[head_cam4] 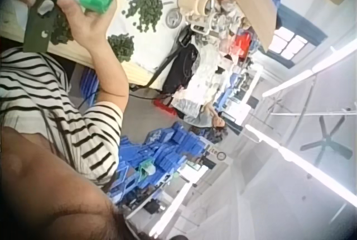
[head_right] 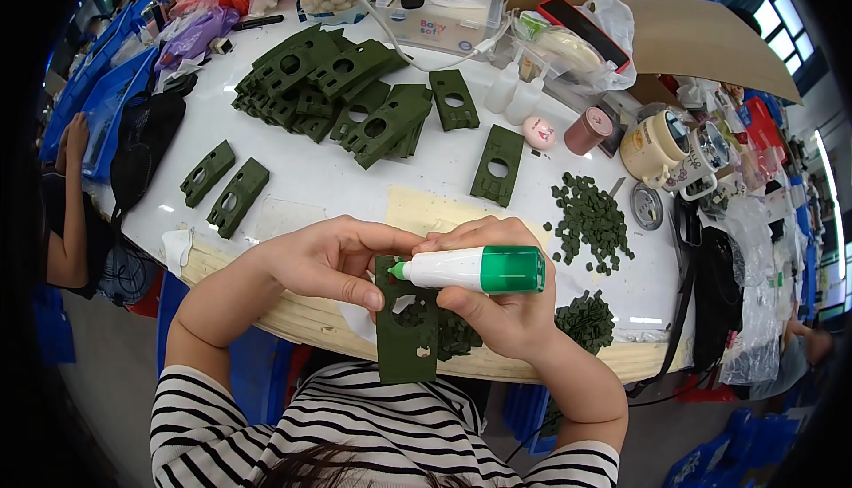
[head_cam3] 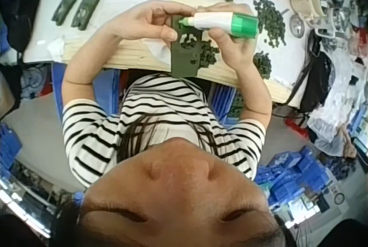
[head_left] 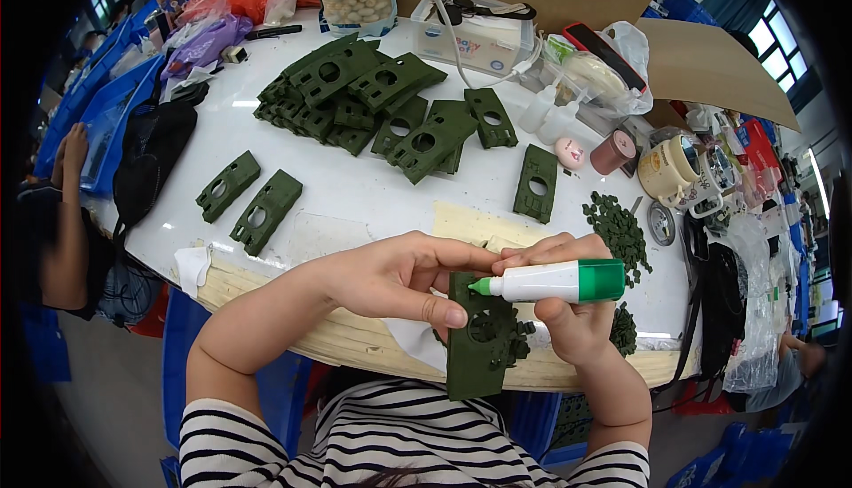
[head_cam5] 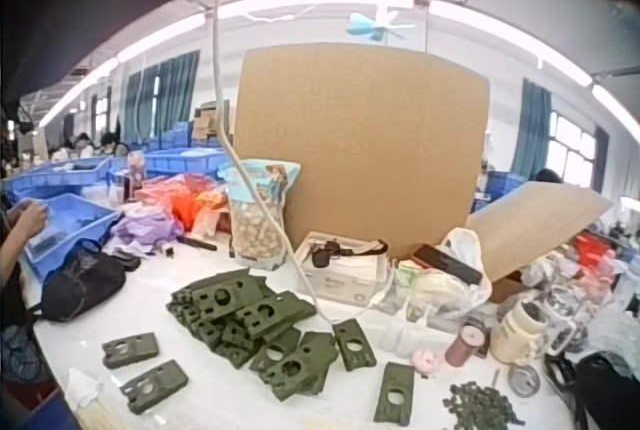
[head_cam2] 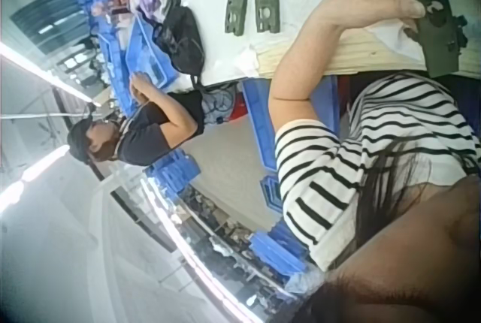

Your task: The recorder is applying adhesive and assembling components for plastic toy tank models at a workbench.

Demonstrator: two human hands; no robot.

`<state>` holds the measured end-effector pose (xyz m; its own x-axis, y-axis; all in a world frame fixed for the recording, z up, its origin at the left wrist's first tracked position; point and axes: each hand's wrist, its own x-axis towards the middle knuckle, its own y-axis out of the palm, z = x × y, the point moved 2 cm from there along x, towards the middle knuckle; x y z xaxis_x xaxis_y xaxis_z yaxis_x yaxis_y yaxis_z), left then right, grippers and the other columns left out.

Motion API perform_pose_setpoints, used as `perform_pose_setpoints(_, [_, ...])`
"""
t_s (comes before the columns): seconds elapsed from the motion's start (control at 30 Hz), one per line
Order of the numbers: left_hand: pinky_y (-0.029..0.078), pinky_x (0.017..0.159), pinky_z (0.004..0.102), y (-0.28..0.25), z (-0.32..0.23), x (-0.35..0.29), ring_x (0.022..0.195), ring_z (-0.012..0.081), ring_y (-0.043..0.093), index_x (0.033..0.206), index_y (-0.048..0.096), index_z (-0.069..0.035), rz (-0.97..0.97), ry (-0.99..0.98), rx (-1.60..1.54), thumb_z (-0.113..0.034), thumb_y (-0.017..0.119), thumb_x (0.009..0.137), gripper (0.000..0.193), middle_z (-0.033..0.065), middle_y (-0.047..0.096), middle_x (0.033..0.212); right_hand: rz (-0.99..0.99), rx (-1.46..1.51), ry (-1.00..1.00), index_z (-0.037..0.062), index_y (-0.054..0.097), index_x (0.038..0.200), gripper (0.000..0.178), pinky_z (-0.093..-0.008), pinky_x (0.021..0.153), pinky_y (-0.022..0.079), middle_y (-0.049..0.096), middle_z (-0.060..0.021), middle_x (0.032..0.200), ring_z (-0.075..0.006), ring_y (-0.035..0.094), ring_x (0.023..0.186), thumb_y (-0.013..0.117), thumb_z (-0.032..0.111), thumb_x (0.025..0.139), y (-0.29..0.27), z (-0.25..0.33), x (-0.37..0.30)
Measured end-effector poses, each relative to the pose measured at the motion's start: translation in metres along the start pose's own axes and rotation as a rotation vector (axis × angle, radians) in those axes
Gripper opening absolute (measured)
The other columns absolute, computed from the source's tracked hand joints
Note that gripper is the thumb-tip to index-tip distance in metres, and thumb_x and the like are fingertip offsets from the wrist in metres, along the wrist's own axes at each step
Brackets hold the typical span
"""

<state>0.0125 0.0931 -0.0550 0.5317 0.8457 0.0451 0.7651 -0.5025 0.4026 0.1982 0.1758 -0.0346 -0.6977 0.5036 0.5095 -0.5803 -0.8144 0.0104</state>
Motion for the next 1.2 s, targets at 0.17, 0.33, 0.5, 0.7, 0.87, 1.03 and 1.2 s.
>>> perform_pose_setpoints(0.17, [0.056,0.074,0.0282,0.0001,0.0002,0.0002,0.095,0.0141,0.060,0.141,0.033,0.002,0.000,-0.014,-0.017,-0.005,0.062,0.089,0.059,0.0114,0.053,0.125,0.005,-0.018,-0.008,-0.0026,0.050,0.106,0.038,-0.0398,0.089,0.050,0.063,-0.0182,0.100,-0.0275,0.063,0.097,0.072,0.019,0.083,-0.0006,-0.0004,0.0000])
perform_pose_setpoints(0.33, [0.056,0.074,0.0284,0.0003,-0.0002,0.0006,0.095,0.0142,0.060,0.141,0.034,0.002,-0.001,0.010,-0.004,-0.004,0.061,0.088,0.059,0.0119,0.052,0.126,0.003,-0.019,-0.015,-0.0028,0.050,0.106,0.039,-0.0401,0.089,0.049,0.063,-0.0182,0.100,-0.0274,0.063,0.097,0.072,0.020,0.083,-0.0004,-0.0004,0.0000])
perform_pose_setpoints(0.5, [0.056,0.074,0.0280,-0.0005,0.0009,0.0001,0.094,0.0137,0.060,0.140,0.034,0.002,0.000,0.004,-0.005,-0.005,0.062,0.088,0.060,0.0119,0.052,0.127,0.001,-0.025,-0.003,-0.0029,0.050,0.106,0.039,-0.0399,0.089,0.050,0.063,-0.0182,0.099,-0.0272,0.064,0.096,0.072,0.020,0.083,-0.0004,0.0001,-0.0001])
perform_pose_setpoints(0.7, [0.056,0.074,0.0273,-0.0007,-0.0004,0.0004,0.094,0.0119,0.060,0.140,0.033,0.003,0.000,0.016,-0.038,-0.008,0.063,0.088,0.061,0.0114,0.053,0.126,0.004,0.085,0.007,-0.0019,0.048,0.106,0.038,-0.0422,0.092,0.048,0.063,-0.0178,0.098,-0.0279,0.063,0.098,0.070,0.021,0.085,-0.0010,-0.0015,0.0016])
perform_pose_setpoints(0.87, [0.056,0.074,0.0273,-0.0016,0.0005,0.0001,0.093,0.0112,0.060,0.140,0.033,0.003,0.000,0.024,-0.045,-0.009,0.064,0.088,0.062,0.0108,0.054,0.124,0.026,0.050,-0.002,-0.0008,0.048,0.106,0.038,-0.0458,0.096,0.045,0.063,-0.0174,0.098,-0.0290,0.063,0.100,0.071,0.020,0.084,0.0007,-0.0003,0.0006])
perform_pose_setpoints(1.03, [0.056,0.074,0.0272,-0.0014,-0.0010,0.0000,0.094,0.0112,0.059,0.140,0.033,0.003,-0.004,0.009,-0.029,-0.009,0.064,0.088,0.062,0.0105,0.054,0.125,0.036,0.020,0.007,-0.0006,0.049,0.105,0.037,-0.0462,0.096,0.045,0.063,-0.0171,0.099,-0.0294,0.063,0.100,0.072,0.018,0.083,-0.0004,0.0002,0.0001])
perform_pose_setpoints(1.2, [0.055,0.075,0.0272,-0.0011,-0.0008,-0.0004,0.096,0.0111,0.059,0.140,0.035,0.002,-0.002,0.017,-0.030,-0.009,0.064,0.088,0.060,0.0100,0.053,0.126,0.027,0.012,0.007,-0.0010,0.050,0.104,0.038,-0.0464,0.096,0.046,0.064,-0.0174,0.098,-0.0294,0.063,0.099,0.073,0.018,0.081,0.0008,0.0008,0.0004])
